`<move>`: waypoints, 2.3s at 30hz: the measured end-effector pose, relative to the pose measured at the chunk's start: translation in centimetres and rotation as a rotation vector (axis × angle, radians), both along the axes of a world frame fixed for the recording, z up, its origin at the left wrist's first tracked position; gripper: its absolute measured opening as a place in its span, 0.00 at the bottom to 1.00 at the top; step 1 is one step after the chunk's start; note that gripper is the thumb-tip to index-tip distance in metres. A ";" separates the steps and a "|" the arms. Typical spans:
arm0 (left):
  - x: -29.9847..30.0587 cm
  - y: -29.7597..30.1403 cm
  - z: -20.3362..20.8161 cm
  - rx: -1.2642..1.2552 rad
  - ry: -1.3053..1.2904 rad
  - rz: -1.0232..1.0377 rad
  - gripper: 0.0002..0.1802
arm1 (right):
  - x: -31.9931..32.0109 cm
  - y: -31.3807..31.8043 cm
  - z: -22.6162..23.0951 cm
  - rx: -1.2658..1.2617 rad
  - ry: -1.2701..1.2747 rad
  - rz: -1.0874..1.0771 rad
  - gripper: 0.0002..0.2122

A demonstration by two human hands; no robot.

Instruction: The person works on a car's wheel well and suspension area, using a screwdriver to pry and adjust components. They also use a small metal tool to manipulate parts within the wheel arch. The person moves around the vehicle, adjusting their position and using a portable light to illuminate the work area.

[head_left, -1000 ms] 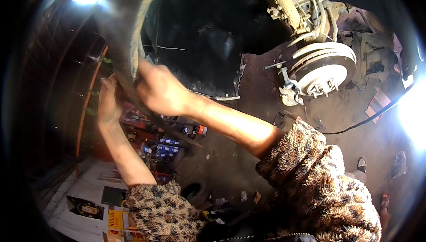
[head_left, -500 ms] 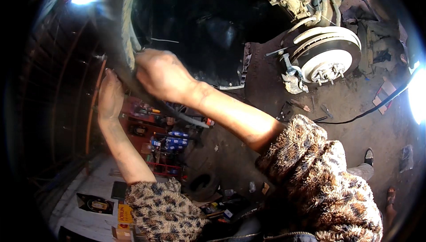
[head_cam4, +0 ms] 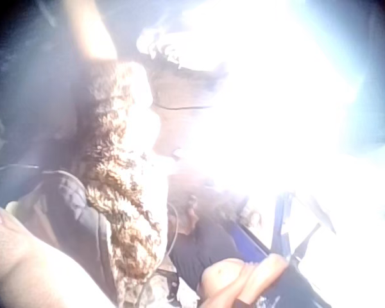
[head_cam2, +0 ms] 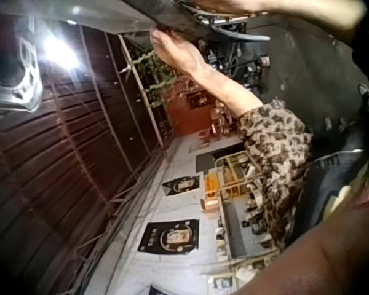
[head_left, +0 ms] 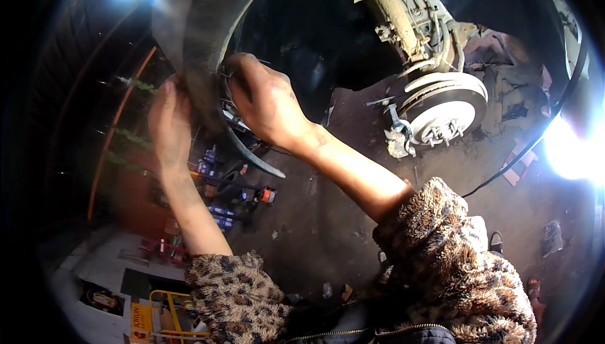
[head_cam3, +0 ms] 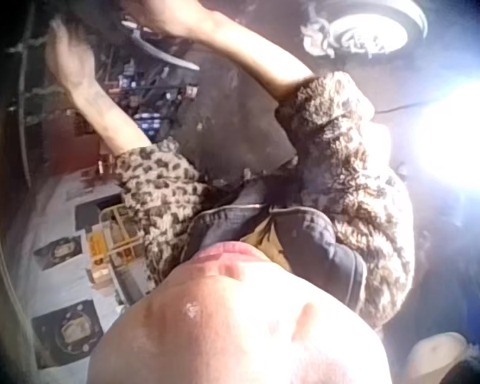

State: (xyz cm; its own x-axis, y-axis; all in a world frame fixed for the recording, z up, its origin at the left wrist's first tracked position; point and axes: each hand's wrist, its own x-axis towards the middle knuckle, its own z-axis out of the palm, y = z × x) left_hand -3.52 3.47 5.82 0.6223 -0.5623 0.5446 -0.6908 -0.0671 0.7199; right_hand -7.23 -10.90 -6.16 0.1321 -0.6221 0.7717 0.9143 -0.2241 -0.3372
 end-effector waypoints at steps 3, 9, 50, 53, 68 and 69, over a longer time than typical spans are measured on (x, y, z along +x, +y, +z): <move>-2.3 0.1 -3.5 -0.156 -0.529 0.387 0.18 | -0.5 0.0 -0.1 -0.017 0.062 -0.009 0.07; -1.4 -3.1 -9.8 -0.225 0.073 0.103 0.24 | -1.1 0.2 -1.9 -0.118 0.207 -0.102 0.08; 1.5 -9.9 -10.4 -0.752 0.367 -0.110 0.12 | -1.6 -5.1 0.0 -0.483 0.342 -0.281 0.06; 2.5 -9.5 -11.0 -0.484 -0.185 0.109 0.16 | -1.8 -3.9 0.4 -0.437 0.274 -0.238 0.09; 1.6 -9.1 -9.7 -0.616 0.354 -0.118 0.17 | -2.3 -3.0 -1.2 -0.403 0.260 -0.239 0.07; 1.7 -9.0 -9.7 -0.597 0.322 -0.107 0.17 | -2.0 -3.3 -1.5 -0.414 0.286 -0.235 0.08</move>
State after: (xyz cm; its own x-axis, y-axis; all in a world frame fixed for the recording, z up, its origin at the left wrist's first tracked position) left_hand -1.82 -5.50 -3.83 0.7630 -0.2906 0.5774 -0.4166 0.4619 0.7830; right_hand -9.23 -14.20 -7.66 0.2666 -0.3124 0.9118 0.7085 -0.5778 -0.4051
